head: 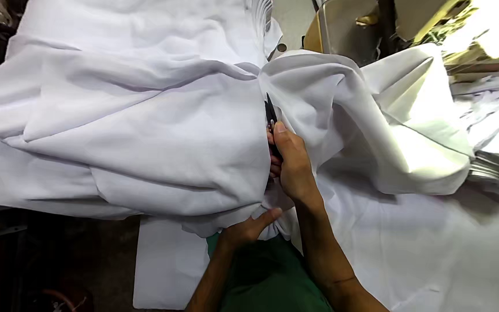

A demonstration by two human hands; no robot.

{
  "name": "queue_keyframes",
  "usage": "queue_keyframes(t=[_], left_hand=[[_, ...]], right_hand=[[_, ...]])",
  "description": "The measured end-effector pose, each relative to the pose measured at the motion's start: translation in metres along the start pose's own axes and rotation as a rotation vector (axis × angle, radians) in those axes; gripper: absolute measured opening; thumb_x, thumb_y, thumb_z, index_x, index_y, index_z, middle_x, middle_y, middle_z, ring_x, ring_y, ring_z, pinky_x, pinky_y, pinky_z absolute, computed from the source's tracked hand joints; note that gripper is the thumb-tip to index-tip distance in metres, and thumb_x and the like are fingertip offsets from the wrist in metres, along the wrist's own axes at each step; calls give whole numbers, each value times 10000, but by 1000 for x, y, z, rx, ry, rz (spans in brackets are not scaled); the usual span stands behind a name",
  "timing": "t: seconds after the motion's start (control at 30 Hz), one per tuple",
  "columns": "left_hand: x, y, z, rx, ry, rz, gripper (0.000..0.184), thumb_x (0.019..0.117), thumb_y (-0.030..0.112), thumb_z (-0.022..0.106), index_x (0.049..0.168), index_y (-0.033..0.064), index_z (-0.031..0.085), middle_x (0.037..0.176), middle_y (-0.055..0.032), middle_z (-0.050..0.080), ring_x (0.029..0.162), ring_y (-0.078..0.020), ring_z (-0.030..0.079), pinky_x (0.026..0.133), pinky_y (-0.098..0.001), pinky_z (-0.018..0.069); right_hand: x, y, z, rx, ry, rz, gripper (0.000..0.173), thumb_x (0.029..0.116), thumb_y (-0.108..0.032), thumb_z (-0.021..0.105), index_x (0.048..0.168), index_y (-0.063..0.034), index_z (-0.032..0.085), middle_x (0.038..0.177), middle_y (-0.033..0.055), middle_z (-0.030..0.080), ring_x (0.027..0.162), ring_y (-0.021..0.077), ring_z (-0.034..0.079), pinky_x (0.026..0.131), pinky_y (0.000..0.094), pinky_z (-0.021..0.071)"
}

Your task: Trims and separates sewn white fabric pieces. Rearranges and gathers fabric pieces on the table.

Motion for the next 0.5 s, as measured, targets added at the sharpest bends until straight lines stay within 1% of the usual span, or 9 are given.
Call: queue_keyframes(t=[0.07,0.1,0.13,0.17,0.23,0.3,0.37,0.43,0.5], left_hand=[[-16,-7,-5,-193,55,31,614,935,487,695,1294,-8,648,1322,-57,685,1286,-121,600,1120,-321,475],[-19,-9,-6,-324,32,75,687,973,572,585,1351,-1,622,1416,-115,625,1363,-217,549,1155,-390,436],[-20,-8,-7,-441,29,95,782,989,655,455,1379,-8,598,1452,-163,585,1387,-285,522,1156,-437,418],[-21,-4,-10,-572,62,88,821,991,684,393,1392,-10,569,1423,-185,598,1347,-316,554,1135,-459,434],[-22,5,-15,-806,183,53,720,999,632,441,1336,22,622,1270,-177,694,1195,-303,663,1069,-430,497],[-21,12,-16,-1007,204,61,574,1022,523,497,1277,40,672,1204,-164,720,1155,-293,683,1055,-428,510],[-22,17,-12,-1168,142,82,495,1030,464,510,1218,54,713,1144,-151,737,1122,-288,695,1024,-434,525],[-24,23,-8,-1232,67,103,471,1030,448,513,1188,63,736,1141,-138,738,1140,-278,686,1021,-425,522],[-27,28,-4,-1243,5,98,463,1029,430,526,1211,54,725,1181,-144,728,1172,-279,672,1028,-415,516]], right_hand=[[0,3,1,30,-22,0,472,1116,-410,260,791,-173,507,566,-42,379,435,58,362,407,200,326],[-1,4,1,45,-32,6,472,1118,-408,261,790,-171,505,559,-43,373,426,56,346,402,196,311],[-1,5,1,68,-46,14,468,1117,-402,262,791,-168,502,555,-44,369,419,54,334,397,192,303],[-2,6,1,91,-62,18,465,1117,-395,257,788,-164,491,552,-41,362,414,58,323,396,194,297],[-1,7,2,101,-88,20,470,1118,-397,241,795,-156,482,557,-35,365,415,65,327,397,199,302],[0,7,3,92,-101,17,468,1118,-395,229,815,-154,493,558,-38,373,414,61,335,395,196,313],[1,6,3,90,-106,11,469,1117,-394,231,818,-153,500,557,-37,373,410,61,336,391,196,311],[0,5,3,95,-103,3,471,1117,-399,236,814,-154,500,554,-35,371,406,63,332,388,195,307],[-1,5,4,108,-100,-7,467,1119,-403,240,816,-154,495,560,-35,371,411,63,328,391,197,303]])
Point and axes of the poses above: each hand's wrist, its own x-axis towards the middle knuckle, its own z-axis out of the palm, y = z × x, the point moved 5 cm from there along x, towards the middle knuckle
